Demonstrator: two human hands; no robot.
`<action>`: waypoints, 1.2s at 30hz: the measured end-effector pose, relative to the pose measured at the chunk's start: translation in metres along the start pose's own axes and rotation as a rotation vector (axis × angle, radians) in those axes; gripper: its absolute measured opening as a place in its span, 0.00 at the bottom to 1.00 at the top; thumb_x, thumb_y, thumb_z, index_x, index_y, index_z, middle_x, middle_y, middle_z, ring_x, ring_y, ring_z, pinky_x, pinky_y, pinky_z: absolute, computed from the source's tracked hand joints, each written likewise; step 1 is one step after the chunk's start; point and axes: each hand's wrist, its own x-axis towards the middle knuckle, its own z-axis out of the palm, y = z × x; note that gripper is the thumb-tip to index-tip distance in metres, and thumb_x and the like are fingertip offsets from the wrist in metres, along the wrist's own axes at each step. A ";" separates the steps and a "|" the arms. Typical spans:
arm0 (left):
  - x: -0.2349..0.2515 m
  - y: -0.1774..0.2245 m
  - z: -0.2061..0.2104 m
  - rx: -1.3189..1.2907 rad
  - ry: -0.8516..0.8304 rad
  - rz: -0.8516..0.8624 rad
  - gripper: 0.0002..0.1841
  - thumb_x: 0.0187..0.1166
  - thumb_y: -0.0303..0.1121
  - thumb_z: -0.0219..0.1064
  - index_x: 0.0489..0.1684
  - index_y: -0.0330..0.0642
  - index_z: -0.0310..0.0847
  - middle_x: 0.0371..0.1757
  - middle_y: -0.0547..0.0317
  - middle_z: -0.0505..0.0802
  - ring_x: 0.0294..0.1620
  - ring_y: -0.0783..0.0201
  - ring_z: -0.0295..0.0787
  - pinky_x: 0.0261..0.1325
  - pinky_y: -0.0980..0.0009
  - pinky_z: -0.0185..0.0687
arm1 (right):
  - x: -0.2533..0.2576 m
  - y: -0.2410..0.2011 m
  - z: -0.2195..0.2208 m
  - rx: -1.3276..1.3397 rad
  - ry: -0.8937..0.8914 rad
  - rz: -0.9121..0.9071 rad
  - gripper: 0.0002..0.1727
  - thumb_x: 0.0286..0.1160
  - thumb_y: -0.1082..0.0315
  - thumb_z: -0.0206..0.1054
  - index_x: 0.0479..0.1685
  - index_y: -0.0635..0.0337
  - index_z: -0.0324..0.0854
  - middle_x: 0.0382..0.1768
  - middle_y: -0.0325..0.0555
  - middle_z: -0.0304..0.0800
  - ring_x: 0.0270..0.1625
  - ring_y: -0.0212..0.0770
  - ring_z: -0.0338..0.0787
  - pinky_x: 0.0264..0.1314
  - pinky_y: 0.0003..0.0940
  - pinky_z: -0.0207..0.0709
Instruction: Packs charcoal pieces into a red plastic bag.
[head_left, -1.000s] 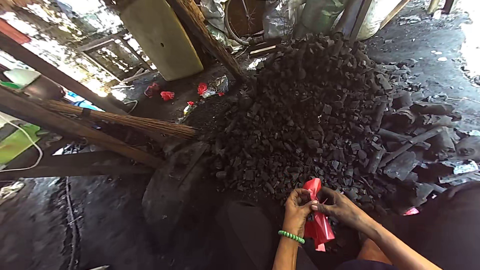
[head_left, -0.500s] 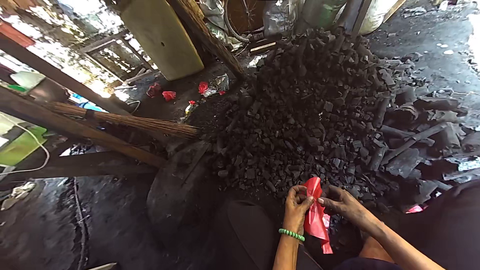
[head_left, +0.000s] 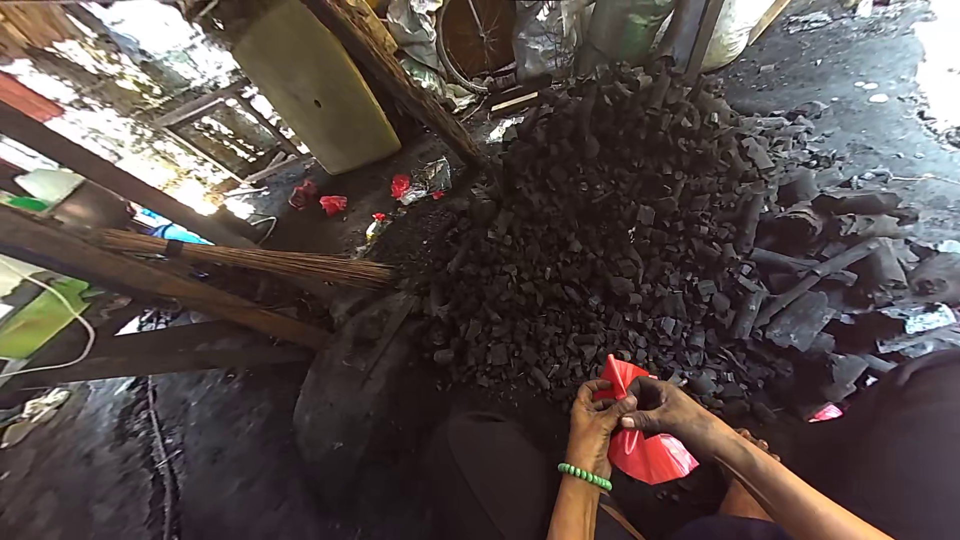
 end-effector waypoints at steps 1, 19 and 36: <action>0.000 -0.001 -0.001 -0.013 -0.012 -0.012 0.20 0.74 0.19 0.71 0.62 0.29 0.70 0.36 0.51 0.89 0.32 0.67 0.88 0.41 0.72 0.87 | 0.001 0.001 -0.001 0.033 -0.012 -0.011 0.14 0.59 0.69 0.80 0.37 0.57 0.77 0.30 0.37 0.87 0.33 0.32 0.89 0.41 0.29 0.86; -0.001 0.054 -0.041 -0.368 0.146 0.226 0.11 0.83 0.18 0.49 0.51 0.40 0.74 0.28 0.60 0.89 0.25 0.69 0.89 0.32 0.73 0.89 | -0.004 0.004 -0.083 -0.697 0.222 -0.065 0.19 0.69 0.68 0.76 0.55 0.70 0.80 0.49 0.61 0.85 0.50 0.55 0.87 0.55 0.56 0.80; 0.056 0.073 -0.062 1.245 0.094 0.028 0.30 0.74 0.19 0.69 0.80 0.37 0.70 0.76 0.30 0.76 0.68 0.36 0.83 0.68 0.45 0.81 | 0.034 0.042 -0.133 -0.041 0.807 0.052 0.24 0.84 0.62 0.66 0.74 0.65 0.73 0.65 0.64 0.83 0.65 0.57 0.83 0.66 0.58 0.76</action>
